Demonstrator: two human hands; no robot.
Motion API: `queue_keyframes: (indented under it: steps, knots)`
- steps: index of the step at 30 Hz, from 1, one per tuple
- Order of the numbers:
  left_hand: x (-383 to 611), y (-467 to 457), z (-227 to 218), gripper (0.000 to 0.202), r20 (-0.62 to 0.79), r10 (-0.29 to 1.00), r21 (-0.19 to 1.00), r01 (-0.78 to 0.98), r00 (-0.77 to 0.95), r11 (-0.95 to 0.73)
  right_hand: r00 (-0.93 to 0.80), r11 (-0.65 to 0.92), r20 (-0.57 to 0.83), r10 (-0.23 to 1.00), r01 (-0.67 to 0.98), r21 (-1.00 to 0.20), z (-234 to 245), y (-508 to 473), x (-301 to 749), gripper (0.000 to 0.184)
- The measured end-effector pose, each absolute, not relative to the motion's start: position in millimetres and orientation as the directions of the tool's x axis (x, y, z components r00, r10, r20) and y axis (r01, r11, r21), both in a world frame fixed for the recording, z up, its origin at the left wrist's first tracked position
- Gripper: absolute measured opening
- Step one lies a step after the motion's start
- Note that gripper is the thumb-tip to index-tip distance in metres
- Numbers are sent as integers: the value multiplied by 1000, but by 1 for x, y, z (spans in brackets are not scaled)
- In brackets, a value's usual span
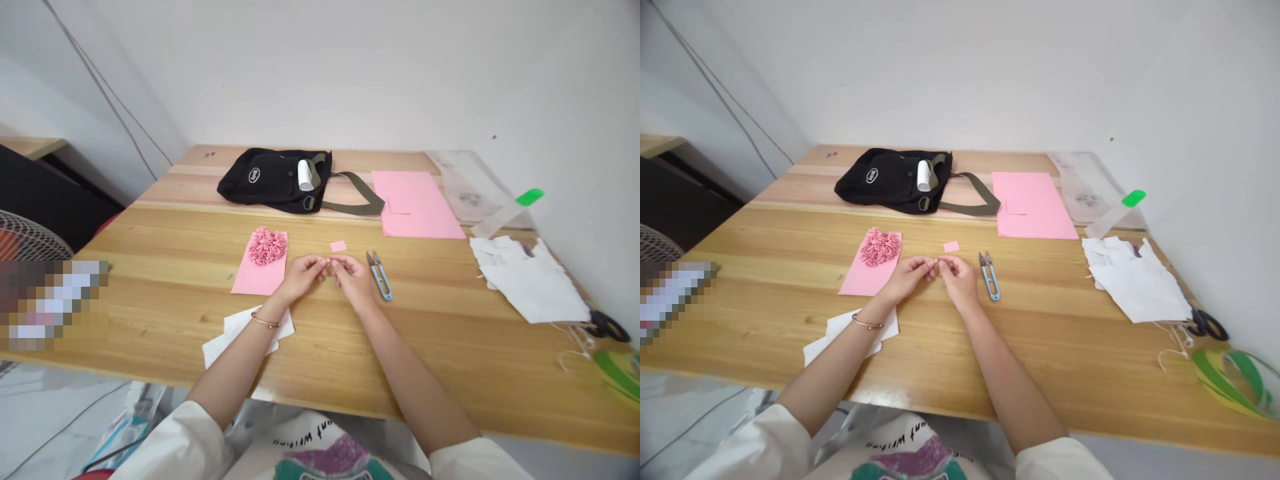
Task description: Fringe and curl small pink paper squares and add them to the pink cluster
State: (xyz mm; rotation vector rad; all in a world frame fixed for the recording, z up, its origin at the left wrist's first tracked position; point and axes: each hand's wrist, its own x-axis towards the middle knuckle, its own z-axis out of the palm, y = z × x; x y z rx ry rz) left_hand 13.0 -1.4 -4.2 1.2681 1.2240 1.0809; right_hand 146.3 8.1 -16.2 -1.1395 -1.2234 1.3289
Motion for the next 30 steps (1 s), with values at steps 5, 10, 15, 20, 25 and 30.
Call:
queue_keyframes:
  steps: [5,10,15,20,25,30]
  knots:
    - [12,-1,-4,24,-49,991,996,83,121,39,-97,-15,-12,995,-27,-1000,-17,7,145,28]
    - [12,-1,-5,21,-61,990,996,74,125,52,-92,-28,-24,995,-38,-999,-17,7,145,24]
    - [13,-1,-3,17,-84,991,996,28,103,82,-98,-45,-42,994,-35,-998,-15,8,148,27]
    - [18,-1,-11,19,-51,999,992,118,-10,52,-35,-85,-83,996,-55,-995,-11,11,152,28]
    - [26,-3,-13,23,73,994,938,344,-76,-43,43,-87,-91,995,-87,-992,-1,17,152,28]
    - [-9,-12,47,18,146,898,985,149,-414,-92,-88,-60,-64,994,46,-997,21,21,126,25]
